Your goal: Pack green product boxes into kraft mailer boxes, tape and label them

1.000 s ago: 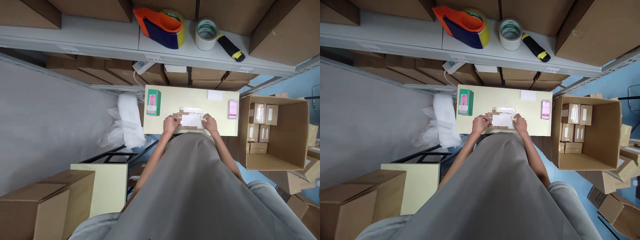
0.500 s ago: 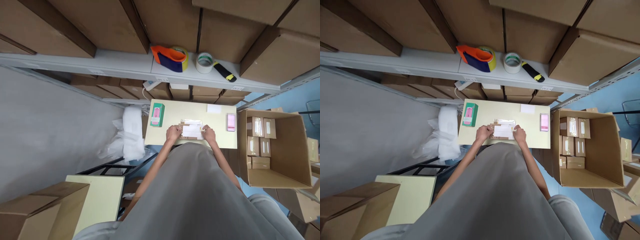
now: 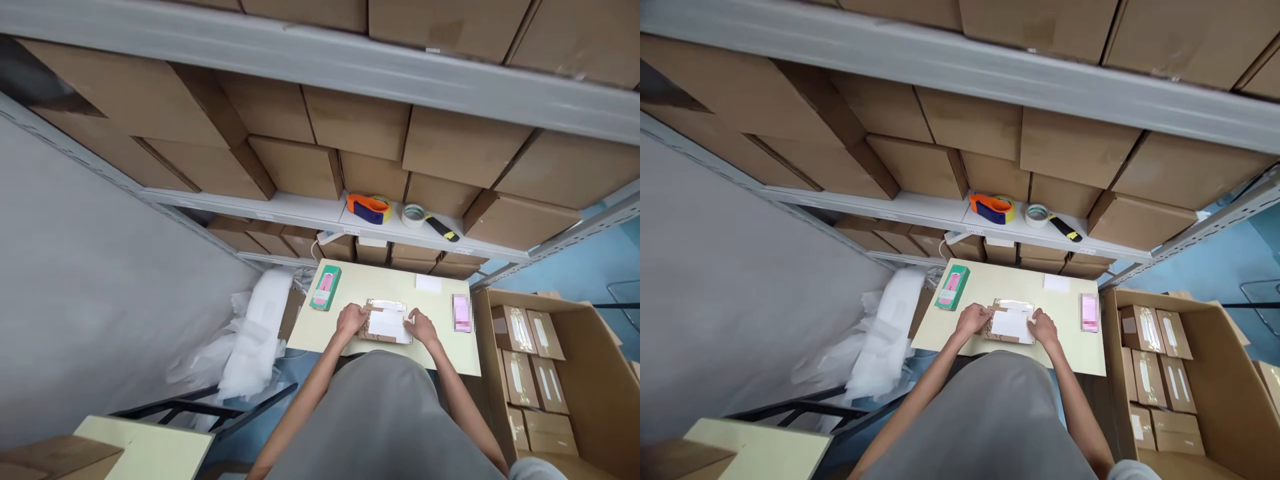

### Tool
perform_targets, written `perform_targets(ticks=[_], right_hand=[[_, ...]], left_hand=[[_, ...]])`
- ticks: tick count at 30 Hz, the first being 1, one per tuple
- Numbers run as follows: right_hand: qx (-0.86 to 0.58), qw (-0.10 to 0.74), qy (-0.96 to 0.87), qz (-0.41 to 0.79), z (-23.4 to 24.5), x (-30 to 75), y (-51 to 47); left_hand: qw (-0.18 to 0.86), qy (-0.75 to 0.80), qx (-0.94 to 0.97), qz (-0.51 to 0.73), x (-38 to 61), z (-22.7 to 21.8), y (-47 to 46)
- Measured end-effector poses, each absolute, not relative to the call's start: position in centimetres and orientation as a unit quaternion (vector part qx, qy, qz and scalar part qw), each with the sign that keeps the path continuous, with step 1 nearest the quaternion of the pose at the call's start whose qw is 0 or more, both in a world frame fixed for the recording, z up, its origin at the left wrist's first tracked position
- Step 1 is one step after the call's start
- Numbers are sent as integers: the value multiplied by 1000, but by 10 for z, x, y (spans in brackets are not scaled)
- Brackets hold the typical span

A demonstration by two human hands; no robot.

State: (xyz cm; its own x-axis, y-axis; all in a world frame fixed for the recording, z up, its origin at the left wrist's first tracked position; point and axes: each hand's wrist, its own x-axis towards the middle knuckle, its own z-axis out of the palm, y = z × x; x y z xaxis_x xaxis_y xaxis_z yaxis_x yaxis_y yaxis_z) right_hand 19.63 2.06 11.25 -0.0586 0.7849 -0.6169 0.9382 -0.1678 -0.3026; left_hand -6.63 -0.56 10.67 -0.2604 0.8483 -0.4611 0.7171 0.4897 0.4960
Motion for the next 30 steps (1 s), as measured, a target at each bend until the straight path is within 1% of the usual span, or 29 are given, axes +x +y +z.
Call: perform_targets(ticks=[2,5,8,11,14,16,20,26,28,30], right_hand=[[675,80,654,-331,126,194,33],[647,1,708,-283,156,177,65],[578,-83,781,-222,198,143,108],[524,-137,823,-171,243,99,153],[466,-153,861,-137,278,57,192],[471,-125,865,-123,292,33,211],[521,-64,843,-118,298,2,235],[549,-43,827,-118,293,-8,250],[551,-58,823,-122,284,0,245],[543,-127,817,-147,264,15,228]], left_hand=[[328,789,503,127,-71,119,8],[278,784,518,198,-78,150,40],[217,759,520,325,-81,193,81],[176,733,508,417,-82,239,114],[160,726,483,463,-86,273,131],[159,727,464,481,-89,285,133],[163,737,432,494,-91,289,124],[164,734,429,500,-93,274,96],[163,732,429,504,-96,261,80],[181,720,428,515,-97,241,58]])
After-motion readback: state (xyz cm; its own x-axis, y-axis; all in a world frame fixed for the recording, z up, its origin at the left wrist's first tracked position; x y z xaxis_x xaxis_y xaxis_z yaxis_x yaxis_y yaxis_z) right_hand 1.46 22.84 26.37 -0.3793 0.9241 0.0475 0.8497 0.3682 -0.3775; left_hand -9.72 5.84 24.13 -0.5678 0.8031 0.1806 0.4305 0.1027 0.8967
